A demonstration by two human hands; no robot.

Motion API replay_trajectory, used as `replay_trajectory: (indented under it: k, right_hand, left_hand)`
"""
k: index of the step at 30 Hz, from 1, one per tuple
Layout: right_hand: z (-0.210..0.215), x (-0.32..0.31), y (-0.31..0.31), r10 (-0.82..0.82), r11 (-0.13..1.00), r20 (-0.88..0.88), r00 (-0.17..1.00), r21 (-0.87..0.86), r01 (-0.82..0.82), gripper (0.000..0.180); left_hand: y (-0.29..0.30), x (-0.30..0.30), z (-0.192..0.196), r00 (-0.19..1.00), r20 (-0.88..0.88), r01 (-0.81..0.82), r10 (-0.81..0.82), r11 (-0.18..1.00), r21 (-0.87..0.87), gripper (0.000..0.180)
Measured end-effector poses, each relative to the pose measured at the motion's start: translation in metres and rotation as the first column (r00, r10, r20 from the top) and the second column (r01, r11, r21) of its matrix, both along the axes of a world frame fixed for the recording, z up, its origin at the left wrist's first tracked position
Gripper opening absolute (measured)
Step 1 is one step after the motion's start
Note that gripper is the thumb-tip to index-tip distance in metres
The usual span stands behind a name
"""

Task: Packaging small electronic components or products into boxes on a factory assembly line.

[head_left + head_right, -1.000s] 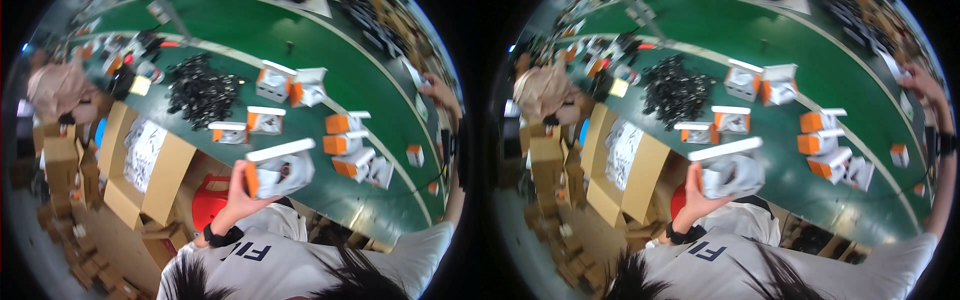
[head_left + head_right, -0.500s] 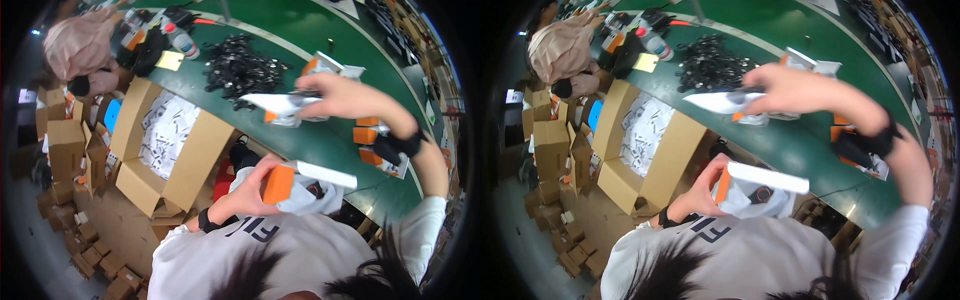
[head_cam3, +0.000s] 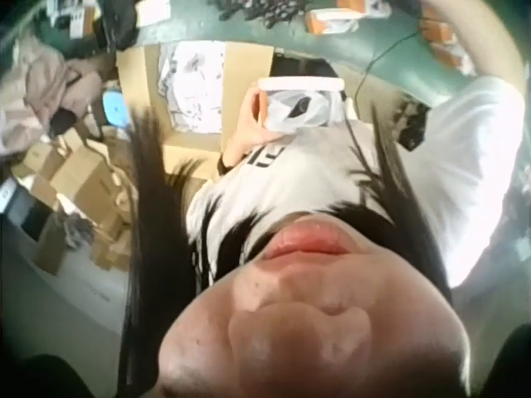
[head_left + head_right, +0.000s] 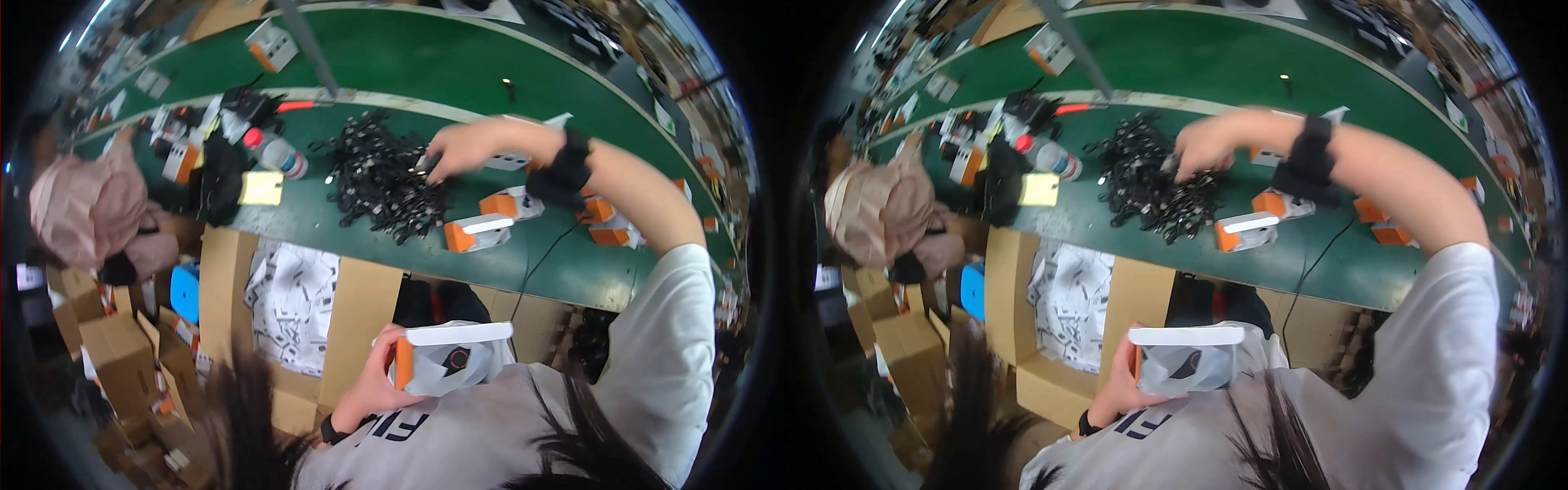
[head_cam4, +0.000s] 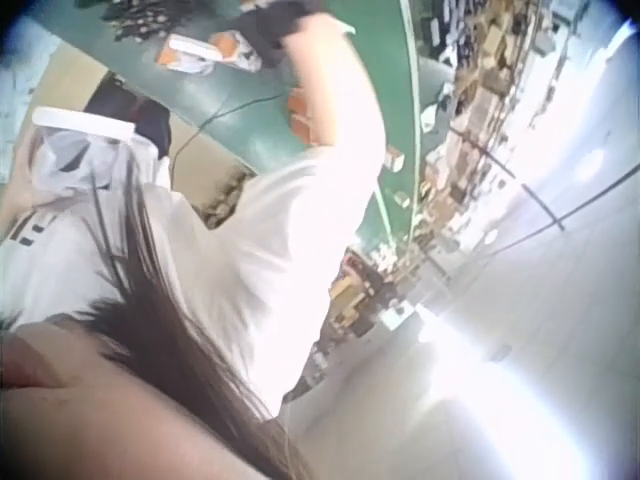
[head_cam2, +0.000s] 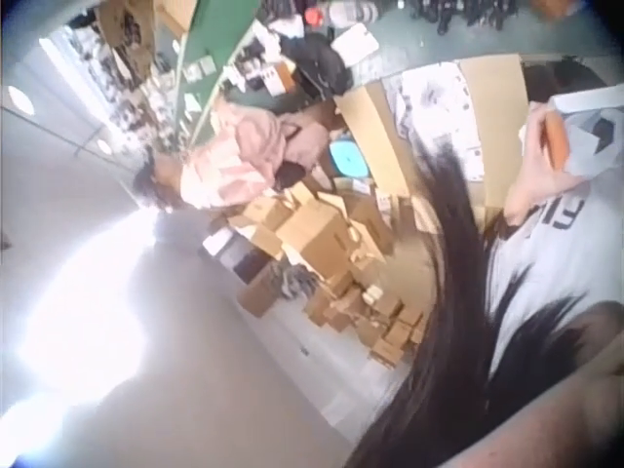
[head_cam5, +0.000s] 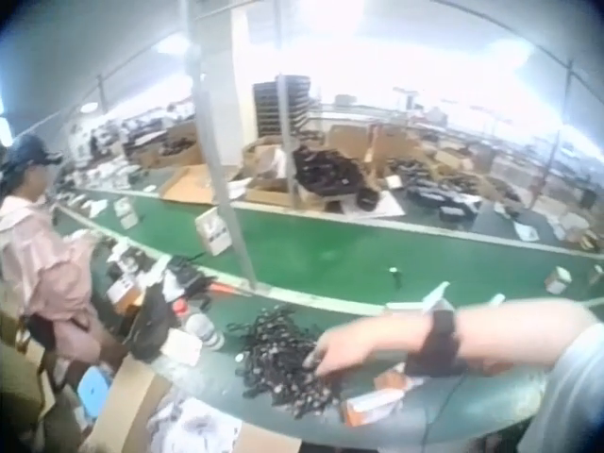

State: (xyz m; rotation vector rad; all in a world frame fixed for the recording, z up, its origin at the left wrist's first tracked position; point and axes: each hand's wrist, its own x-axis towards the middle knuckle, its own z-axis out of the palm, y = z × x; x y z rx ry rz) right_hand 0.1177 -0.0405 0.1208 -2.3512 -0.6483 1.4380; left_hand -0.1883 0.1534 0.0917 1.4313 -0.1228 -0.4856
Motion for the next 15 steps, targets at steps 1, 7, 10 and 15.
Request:
replay_trajectory:
  k: [1,7,10,15]
  right_hand:
    - [0.02,0.015,-0.031,-0.112,0.992,0.089,0.99,-0.042,0.116,0.043]
    - [-0.051,0.136,-0.253,-0.627,0.738,0.415,0.66,0.043,0.674,0.034]
    - [-0.095,0.165,-0.264,-0.62,0.734,0.517,0.59,0.115,0.67,0.041]
    - [-0.225,0.216,-0.304,-0.336,0.81,0.637,0.693,-0.179,0.558,0.055]
  left_hand:
    - [-0.003,0.004,0.002,1.0,0.005,-0.013,0.012,0.999,0.045,0.082]
    - [-0.042,0.013,0.003,0.996,-0.022,-0.078,0.088,0.955,0.285,0.094]
    - [-0.052,-0.018,-0.001,0.936,-0.124,-0.248,0.329,0.868,0.429,0.102]
    - [-0.114,0.066,-0.076,0.959,0.02,-0.271,0.283,0.895,0.354,0.102]
